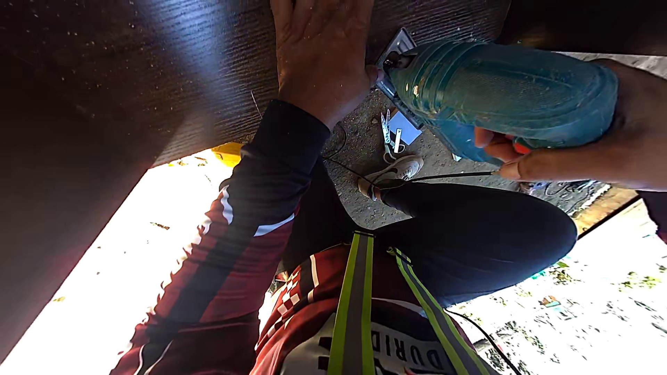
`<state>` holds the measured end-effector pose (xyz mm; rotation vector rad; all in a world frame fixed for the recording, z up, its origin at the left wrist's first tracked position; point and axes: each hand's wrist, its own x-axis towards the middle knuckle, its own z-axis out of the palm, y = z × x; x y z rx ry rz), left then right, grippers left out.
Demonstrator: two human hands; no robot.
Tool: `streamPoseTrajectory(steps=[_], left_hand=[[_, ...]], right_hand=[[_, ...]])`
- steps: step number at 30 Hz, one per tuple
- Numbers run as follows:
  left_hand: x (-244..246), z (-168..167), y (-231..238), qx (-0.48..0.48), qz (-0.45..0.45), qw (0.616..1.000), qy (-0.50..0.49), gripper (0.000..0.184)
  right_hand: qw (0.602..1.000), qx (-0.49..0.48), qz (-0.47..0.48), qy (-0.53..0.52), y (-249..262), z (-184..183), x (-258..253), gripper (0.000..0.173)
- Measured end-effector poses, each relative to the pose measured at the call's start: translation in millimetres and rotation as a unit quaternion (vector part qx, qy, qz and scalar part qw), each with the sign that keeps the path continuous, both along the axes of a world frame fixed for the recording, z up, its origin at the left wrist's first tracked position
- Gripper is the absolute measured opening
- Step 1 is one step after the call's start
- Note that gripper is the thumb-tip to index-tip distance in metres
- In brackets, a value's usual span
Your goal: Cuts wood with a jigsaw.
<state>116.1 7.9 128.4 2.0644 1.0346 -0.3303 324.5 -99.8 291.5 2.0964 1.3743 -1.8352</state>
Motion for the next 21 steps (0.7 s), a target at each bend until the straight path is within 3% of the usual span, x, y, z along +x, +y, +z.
streamPoseTrajectory(steps=[6, 13, 21], left_hand=[[1.7, -2.4, 0.6, 0.025, 0.009, 1.0, -0.009, 0.093], [2.6, -3.7, -0.2, 0.051, 0.015, 0.999, -0.011, 0.095], [-2.5, -5.3, -2.8, 0.098, -0.003, 0.995, -0.024, 0.122]], right_hand=[[0.992, -0.051, -0.116, -0.008, -22.7, 1.6, -17.0, 0.033], [0.942, -0.039, -0.323, 0.086, -54.9, -4.5, -47.9, 0.029], [0.916, 0.034, -0.394, 0.071, -94.1, -5.3, -101.1, 0.03]])
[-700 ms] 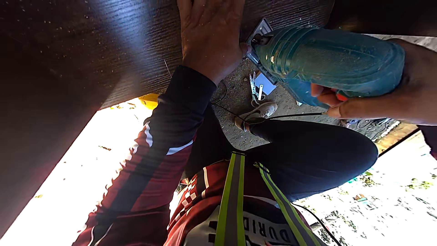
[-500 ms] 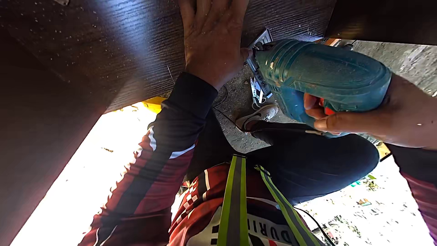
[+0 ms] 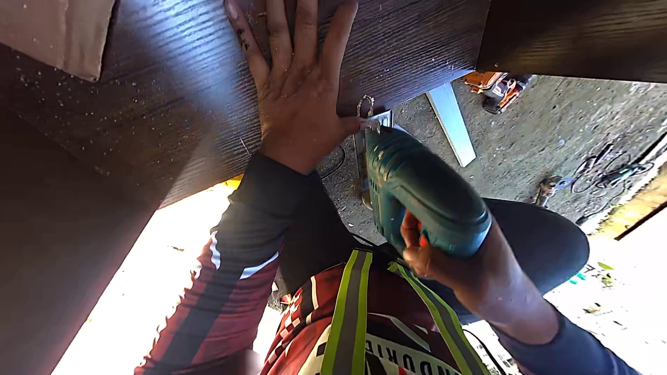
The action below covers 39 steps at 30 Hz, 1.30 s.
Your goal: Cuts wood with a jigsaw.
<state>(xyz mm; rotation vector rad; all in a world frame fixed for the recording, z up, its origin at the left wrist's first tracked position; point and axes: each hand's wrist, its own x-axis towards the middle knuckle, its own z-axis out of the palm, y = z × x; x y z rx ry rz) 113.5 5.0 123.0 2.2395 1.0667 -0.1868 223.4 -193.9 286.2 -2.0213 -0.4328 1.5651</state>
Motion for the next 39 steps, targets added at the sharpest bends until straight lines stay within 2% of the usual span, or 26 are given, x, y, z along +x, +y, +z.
streamPoseTrajectory(steps=[4, 7, 12, 28, 39], left_hand=[[-6.7, 1.6, 5.3, -0.012, -0.029, 0.999, -0.02, 0.123], [-11.9, 2.5, 7.7, -0.021, -0.044, 0.998, -0.04, 0.113], [-14.5, 7.1, 9.9, -0.029, -0.055, 0.997, -0.047, 0.1], [-13.1, 4.3, 9.3, -0.014, -0.054, 0.997, -0.051, 0.089], [-12.3, 2.3, 5.5, 0.015, -0.036, 0.997, -0.06, 0.073]], right_hand=[[1.0, -0.001, -0.012, -0.014, -6.5, 4.5, -10.8, 0.037], [0.999, 0.012, 0.022, -0.044, -2.1, 4.6, -11.9, 0.038], [0.999, 0.015, 0.02, -0.034, 6.4, 1.4, -8.7, 0.037], [0.997, 0.029, 0.056, -0.036, 16.5, -7.0, -3.3, 0.036], [0.999, 0.012, 0.031, -0.034, 41.4, -3.1, -2.1, 0.031]])
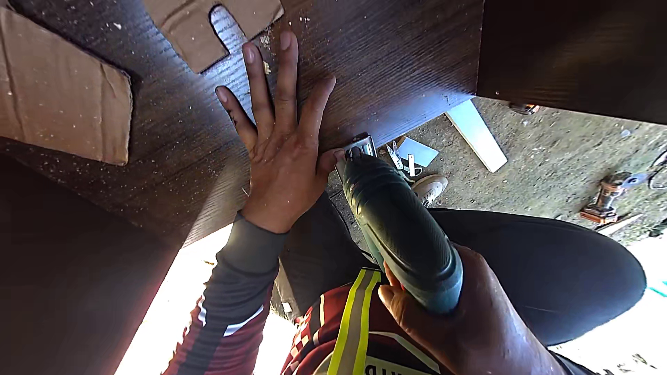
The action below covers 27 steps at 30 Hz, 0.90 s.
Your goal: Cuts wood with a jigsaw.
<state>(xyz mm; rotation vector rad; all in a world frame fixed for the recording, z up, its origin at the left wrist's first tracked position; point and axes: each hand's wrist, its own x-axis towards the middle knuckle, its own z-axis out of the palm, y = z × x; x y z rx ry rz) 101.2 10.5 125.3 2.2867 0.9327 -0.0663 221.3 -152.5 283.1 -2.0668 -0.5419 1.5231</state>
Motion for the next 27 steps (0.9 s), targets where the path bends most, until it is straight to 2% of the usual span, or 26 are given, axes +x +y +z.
streamPoseTrajectory(steps=[3, 7, 12, 15, 19, 27], left_hand=[[1.9, -1.4, -2.8, 0.01, 0.013, 1.0, 0.0, 0.064], [5.8, -0.8, -2.0, 0.015, 0.026, 1.0, 0.006, 0.063], [7.7, 2.5, -0.4, 0.013, 0.036, 0.999, -0.006, 0.068], [8.8, 0.7, 2.0, 0.017, 0.044, 0.999, -0.016, 0.075], [10.5, -0.4, 4.0, 0.02, 0.048, 0.998, -0.022, 0.077], [18.5, 0.2, 13.1, 0.039, 0.037, 0.999, 0.001, 0.083]], right_hand=[[0.999, 0.013, -0.042, 0.022, 2.5, -1.9, -3.5, 0.029], [0.995, -0.007, -0.091, 0.051, 4.1, 0.1, -11.0, 0.027], [0.988, -0.029, -0.131, 0.077, 8.0, 4.1, -16.6, 0.027], [0.983, -0.023, -0.154, 0.1, 11.0, 4.9, -20.2, 0.024], [0.976, -0.012, -0.181, 0.12, 13.0, 3.9, -24.4, 0.023], [0.957, -0.001, -0.251, 0.147, 13.8, 0.7, -41.5, 0.024]])
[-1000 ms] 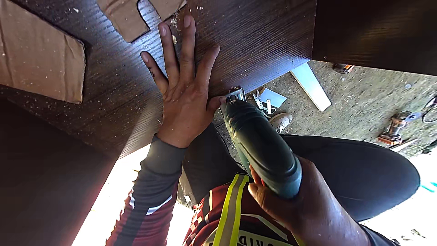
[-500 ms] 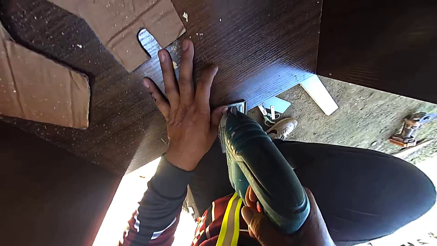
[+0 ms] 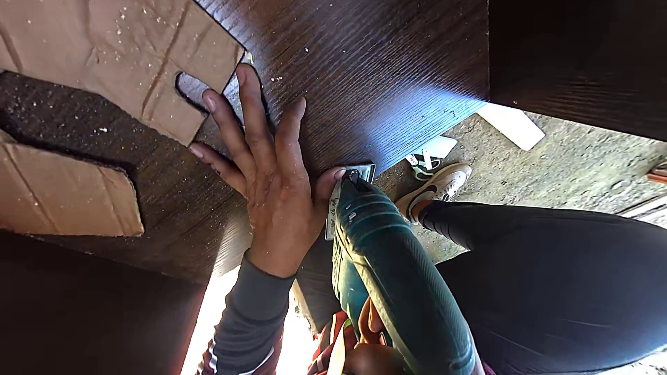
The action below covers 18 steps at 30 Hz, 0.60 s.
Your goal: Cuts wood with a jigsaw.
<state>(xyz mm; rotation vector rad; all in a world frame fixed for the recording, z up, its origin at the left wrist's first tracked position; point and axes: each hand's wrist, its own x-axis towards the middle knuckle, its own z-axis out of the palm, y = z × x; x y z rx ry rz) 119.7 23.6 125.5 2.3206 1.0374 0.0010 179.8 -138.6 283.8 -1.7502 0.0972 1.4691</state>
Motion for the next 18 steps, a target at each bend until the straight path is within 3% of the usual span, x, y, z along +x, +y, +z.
streamPoseTrajectory(steps=[7, 9, 12, 15, 18], left_hand=[[6.1, 3.1, 6.2, 0.004, -0.019, 1.0, 0.021, 0.086], [6.6, 3.2, 7.3, 0.003, -0.021, 0.999, 0.024, 0.088], [7.7, 2.9, 8.4, 0.0, -0.021, 0.999, 0.029, 0.088], [8.9, 3.6, 10.0, -0.003, -0.023, 0.999, 0.029, 0.088], [8.6, 3.6, 10.3, -0.002, -0.022, 0.999, 0.036, 0.091]], right_hand=[[0.999, -0.006, -0.053, 0.006, 14.7, 1.1, -7.9, 0.028], [0.998, 0.007, -0.055, -0.034, 9.0, -2.7, -16.8, 0.032], [0.979, 0.103, -0.114, -0.135, -20.9, -25.2, -60.8, 0.045], [0.994, -0.026, -0.101, -0.022, 18.0, 1.0, -18.0, 0.036], [0.994, -0.054, -0.09, -0.004, 30.1, 6.6, -3.3, 0.041]])
